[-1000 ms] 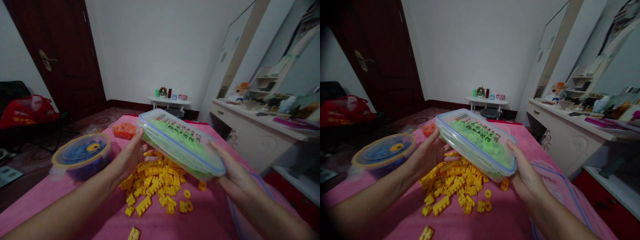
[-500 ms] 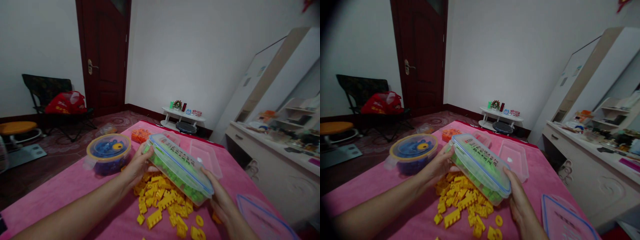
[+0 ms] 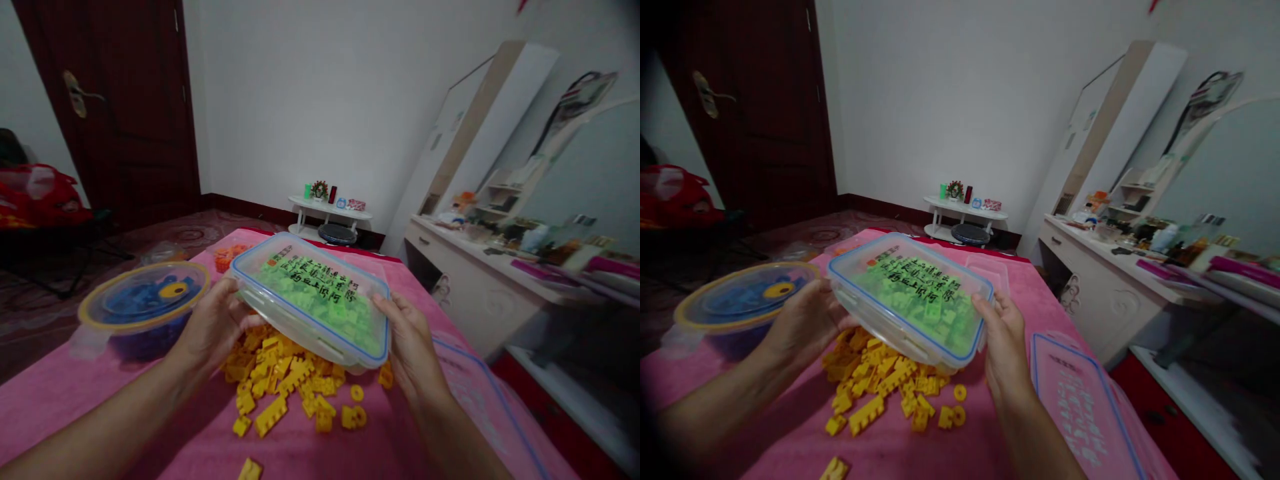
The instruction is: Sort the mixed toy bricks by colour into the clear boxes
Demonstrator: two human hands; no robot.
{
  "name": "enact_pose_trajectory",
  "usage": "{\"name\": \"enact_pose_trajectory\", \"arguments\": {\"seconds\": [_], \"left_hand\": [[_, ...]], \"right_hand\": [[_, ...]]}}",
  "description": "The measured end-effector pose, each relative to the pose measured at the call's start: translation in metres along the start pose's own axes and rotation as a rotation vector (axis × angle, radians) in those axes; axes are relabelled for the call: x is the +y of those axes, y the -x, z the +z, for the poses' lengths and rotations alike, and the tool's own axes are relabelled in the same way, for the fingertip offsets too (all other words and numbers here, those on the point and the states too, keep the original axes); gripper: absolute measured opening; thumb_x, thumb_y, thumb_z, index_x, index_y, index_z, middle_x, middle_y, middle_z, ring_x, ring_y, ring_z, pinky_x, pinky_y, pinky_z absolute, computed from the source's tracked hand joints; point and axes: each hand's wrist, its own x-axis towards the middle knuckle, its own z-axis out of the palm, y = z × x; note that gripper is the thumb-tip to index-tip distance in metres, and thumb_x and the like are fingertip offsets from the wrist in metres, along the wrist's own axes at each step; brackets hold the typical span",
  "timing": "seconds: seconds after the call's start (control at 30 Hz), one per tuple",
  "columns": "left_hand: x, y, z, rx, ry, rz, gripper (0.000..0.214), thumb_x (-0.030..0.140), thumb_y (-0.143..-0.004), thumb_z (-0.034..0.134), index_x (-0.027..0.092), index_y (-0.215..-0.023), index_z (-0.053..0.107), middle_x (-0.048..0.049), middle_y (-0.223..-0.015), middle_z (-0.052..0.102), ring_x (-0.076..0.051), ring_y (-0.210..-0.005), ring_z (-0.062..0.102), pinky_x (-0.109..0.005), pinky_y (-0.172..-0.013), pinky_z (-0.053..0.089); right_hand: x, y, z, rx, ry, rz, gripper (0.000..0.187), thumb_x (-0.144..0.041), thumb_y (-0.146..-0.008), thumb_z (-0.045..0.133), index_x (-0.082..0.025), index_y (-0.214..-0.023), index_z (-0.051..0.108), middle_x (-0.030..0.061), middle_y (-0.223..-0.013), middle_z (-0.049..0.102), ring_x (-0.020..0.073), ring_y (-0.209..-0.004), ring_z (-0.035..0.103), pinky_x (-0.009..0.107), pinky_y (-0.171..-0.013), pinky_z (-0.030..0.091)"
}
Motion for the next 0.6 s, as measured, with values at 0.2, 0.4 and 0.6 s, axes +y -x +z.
{"name": "enact_pose_trajectory", "arguments": {"seconds": [0.2,0.4,0.6], "left_hand": [[0.01,0.002,0.004,0.067,0.004,-0.04,0.031,0.016,-0.07,0.052,0.014,-0.099,0.061,-0.0066,-0.089,0.069,-0.02,-0.074,0.067,-0.043,-0.064,0.059],[0.01,0.0,0.003,0.091,0.015,-0.052,0.03,0.016,-0.069,0.052,0.015,-0.097,0.062,-0.0069,-0.089,0.069,-0.022,-0.076,0.067,-0.049,-0.065,0.058],[0.009,0.001,0.004,0.069,0.015,-0.089,0.03,0.015,-0.068,0.05,0.016,-0.097,0.061,-0.0064,-0.086,0.069,-0.022,-0.075,0.066,-0.048,-0.062,0.058]], "right_hand": [[-0.021,0.002,-0.011,-0.116,0.469,-0.342,0.073,-0.054,-0.07,0.068,-0.02,-0.131,0.048,0.0112,-0.139,0.045,0.0275,-0.131,0.038,0.044,-0.109,0.029],[-0.044,0.017,-0.008,-0.639,1.084,-0.755,0.078,-0.044,-0.061,0.079,-0.032,-0.132,0.048,0.0051,-0.141,0.044,0.0294,-0.132,0.035,0.052,-0.11,0.025],[-0.037,0.023,-0.004,-0.562,1.141,-1.08,0.047,-0.025,-0.081,0.063,-0.024,-0.127,0.055,0.0066,-0.13,0.056,0.0244,-0.124,0.048,0.043,-0.105,0.037]]}}
